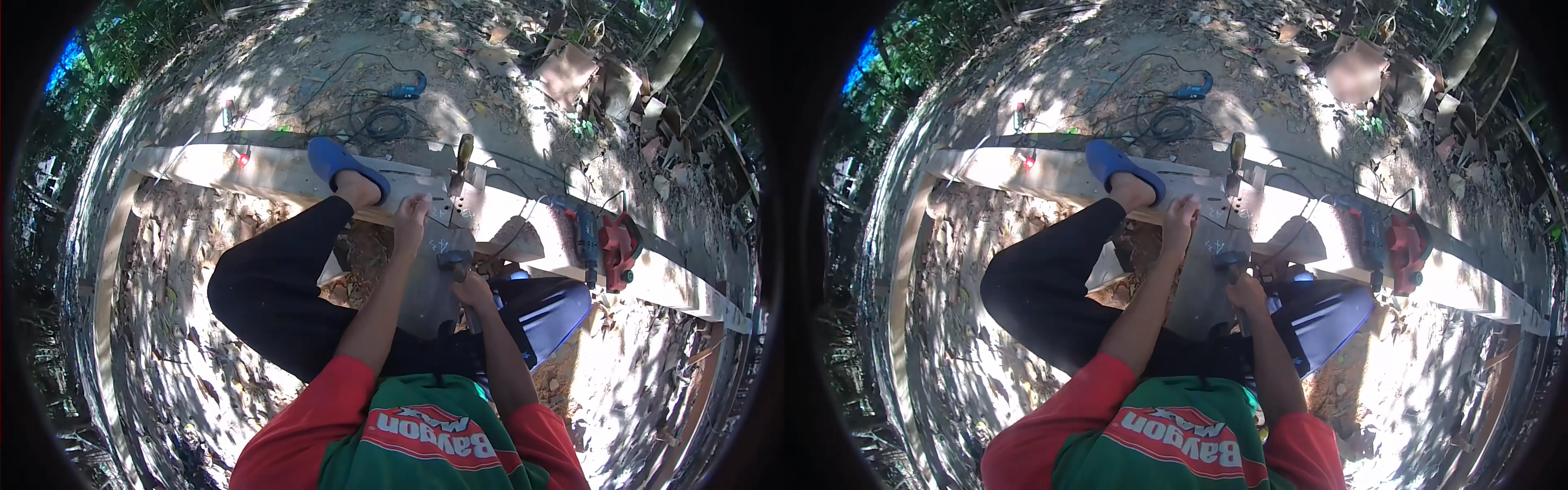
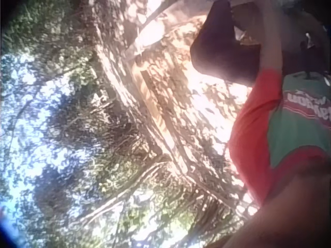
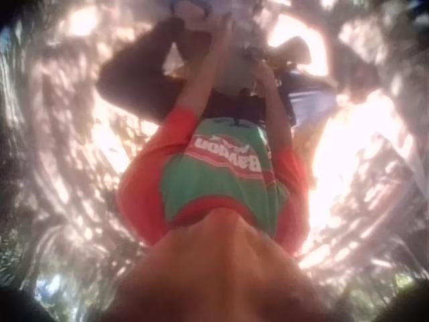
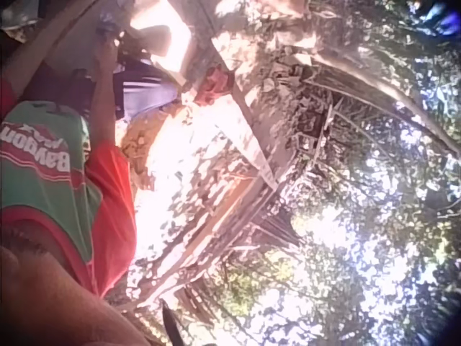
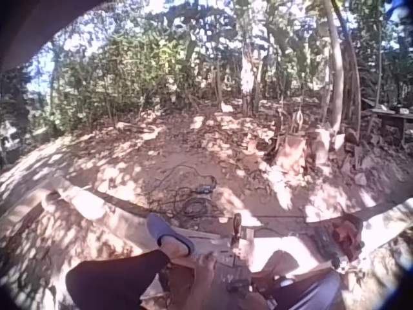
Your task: The person constructs a wooden frame outdoors by using a power drill to make holes, a hammer and chisel to shape joints, and a circular saw to cut a board.
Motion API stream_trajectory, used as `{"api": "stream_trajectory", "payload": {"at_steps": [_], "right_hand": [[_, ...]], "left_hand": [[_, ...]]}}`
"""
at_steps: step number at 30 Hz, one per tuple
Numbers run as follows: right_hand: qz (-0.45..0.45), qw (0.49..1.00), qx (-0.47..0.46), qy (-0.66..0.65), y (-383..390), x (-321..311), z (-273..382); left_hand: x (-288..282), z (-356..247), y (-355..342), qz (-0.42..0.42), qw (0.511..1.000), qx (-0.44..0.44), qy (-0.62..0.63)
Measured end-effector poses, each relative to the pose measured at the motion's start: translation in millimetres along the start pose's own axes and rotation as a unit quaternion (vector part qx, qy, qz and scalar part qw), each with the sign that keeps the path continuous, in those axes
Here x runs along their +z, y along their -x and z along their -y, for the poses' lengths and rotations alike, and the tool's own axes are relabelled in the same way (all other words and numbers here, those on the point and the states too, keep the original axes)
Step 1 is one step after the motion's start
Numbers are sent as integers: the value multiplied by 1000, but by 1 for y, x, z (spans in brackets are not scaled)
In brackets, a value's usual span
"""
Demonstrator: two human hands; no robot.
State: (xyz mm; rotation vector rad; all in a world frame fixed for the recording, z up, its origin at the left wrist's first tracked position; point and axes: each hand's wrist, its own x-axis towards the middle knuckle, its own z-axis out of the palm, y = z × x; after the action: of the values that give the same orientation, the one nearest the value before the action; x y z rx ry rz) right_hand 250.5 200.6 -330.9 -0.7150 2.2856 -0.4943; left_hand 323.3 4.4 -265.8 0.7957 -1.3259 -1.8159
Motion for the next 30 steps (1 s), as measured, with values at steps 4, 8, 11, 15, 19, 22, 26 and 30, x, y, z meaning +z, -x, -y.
{"api": "stream_trajectory", "payload": {"at_steps": [4, 8, 11, 15, 19, 22, 26, 30], "right_hand": [[10, 1000, -8, 17, -3, -3, 0], [30, 999, 16, 5, 14, -18, 10], [65, 998, 26, 4, 12, -19, 4], [111, 993, 26, -4, 13, -19, 2], [99, 994, -21, -36, 7, 6, -29], [115, 993, -25, -1, 8, -6, -11], [115, 992, -18, 41, 14, -14, -11], [124, 991, -39, 32, 13, -12, -14]], "left_hand": [[3, -12, -46, 29, 999, 13, 45], [-28, -32, -93, -46, 998, -27, -34], [-37, -44, -118, -53, 999, -4, -5], [-12, -26, -144, 104, 991, 88, -16], [123, 12, -150, 344, 901, 11, -265], [169, 58, -115, 351, 799, 339, -352], [140, 17, -146, 384, 890, 25, -244], [56, 2, -203, 252, 961, -96, -50]]}}
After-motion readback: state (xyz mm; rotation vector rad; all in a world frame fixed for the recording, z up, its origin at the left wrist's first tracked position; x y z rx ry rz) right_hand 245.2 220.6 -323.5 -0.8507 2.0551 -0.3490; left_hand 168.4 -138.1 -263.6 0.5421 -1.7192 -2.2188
